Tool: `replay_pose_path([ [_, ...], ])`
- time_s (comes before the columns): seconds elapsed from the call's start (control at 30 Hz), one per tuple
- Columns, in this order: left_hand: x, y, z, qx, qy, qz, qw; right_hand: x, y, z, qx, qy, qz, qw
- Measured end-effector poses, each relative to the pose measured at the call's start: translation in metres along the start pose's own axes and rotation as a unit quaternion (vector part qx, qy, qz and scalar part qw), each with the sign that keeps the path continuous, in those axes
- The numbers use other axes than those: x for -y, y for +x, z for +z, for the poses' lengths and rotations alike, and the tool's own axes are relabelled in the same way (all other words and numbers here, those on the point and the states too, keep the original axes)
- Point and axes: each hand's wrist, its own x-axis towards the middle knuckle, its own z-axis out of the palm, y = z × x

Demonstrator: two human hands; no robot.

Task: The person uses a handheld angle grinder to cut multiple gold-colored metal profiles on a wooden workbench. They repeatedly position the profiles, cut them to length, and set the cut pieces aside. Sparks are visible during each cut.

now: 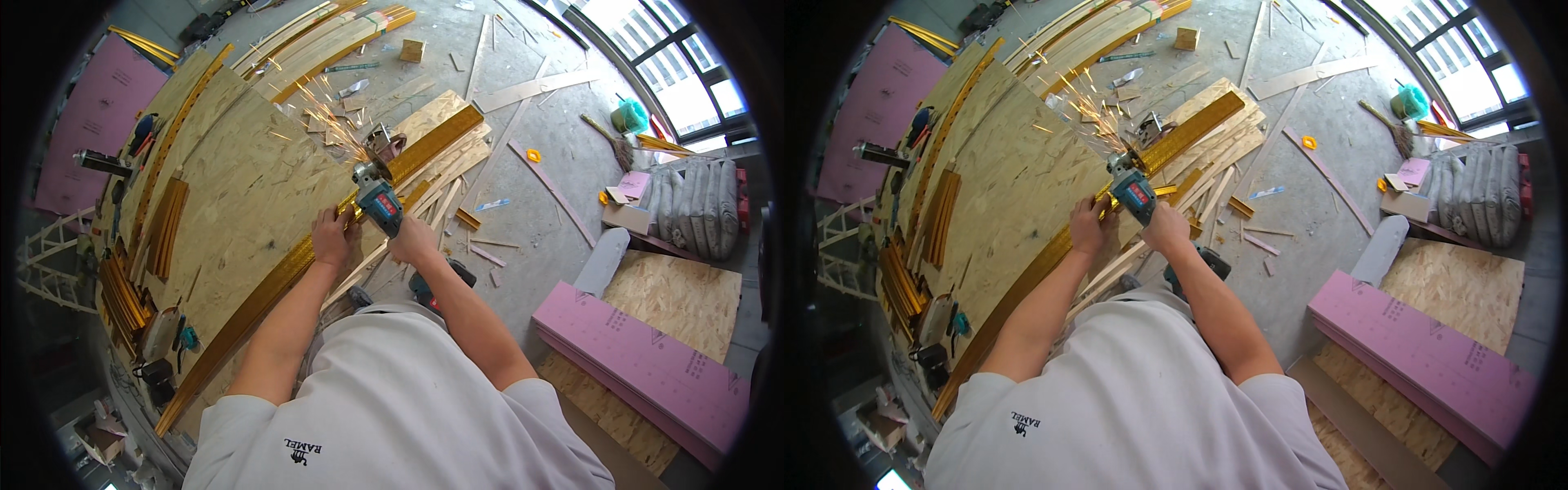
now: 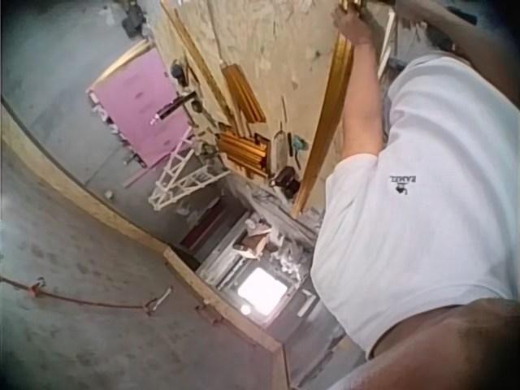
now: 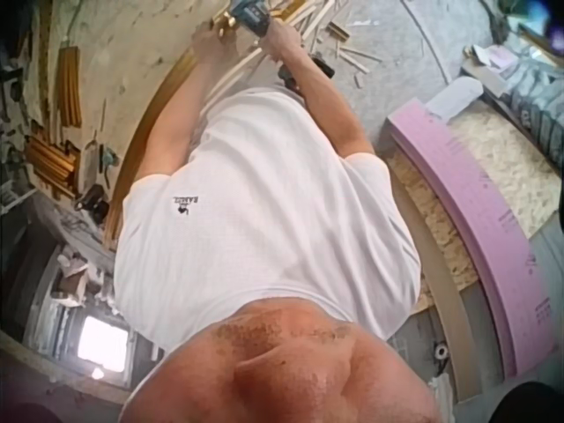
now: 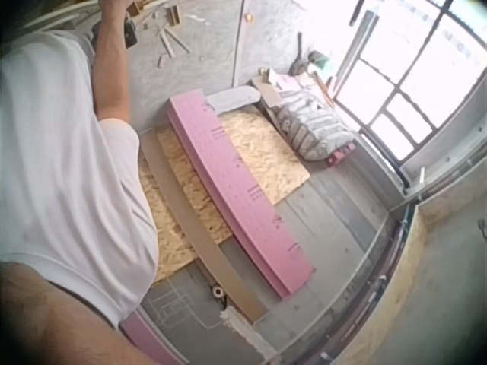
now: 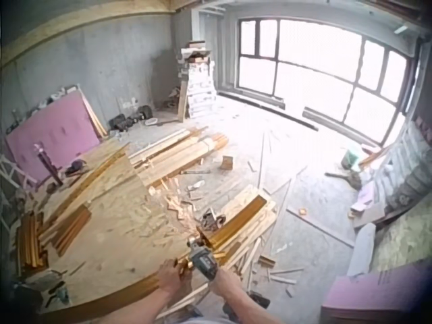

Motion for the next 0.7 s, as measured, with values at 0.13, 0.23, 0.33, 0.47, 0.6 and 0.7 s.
replay_pose_path([
  [0.13,-0.0020,0.0013,-0.0018,0.000,-0.006,-0.005,1.000,-0.0007,0.0012,0.0010,0.005,-0.005,0.006,1.000],
  [0.23,-0.0026,0.0015,-0.0032,0.004,-0.010,-0.005,1.000,-0.0029,0.0009,0.0034,-0.002,-0.005,0.005,1.000],
  [0.33,-0.0004,0.0013,-0.0014,0.004,-0.006,-0.005,1.000,-0.0043,0.0006,0.0045,-0.004,-0.007,0.006,1.000],
  [0.47,0.0009,0.0006,0.0009,0.005,0.001,-0.002,1.000,-0.0033,-0.0011,0.0030,-0.008,-0.002,0.006,1.000],
  [0.6,0.0051,-0.0009,0.0039,-0.001,0.002,0.005,1.000,0.0009,-0.0035,-0.0019,0.003,-0.008,0.003,1.000],
  [0.7,0.0035,-0.0006,0.0034,0.000,0.003,0.005,1.000,-0.0010,-0.0021,-0.0005,-0.003,-0.010,-0.003,1.000],
])
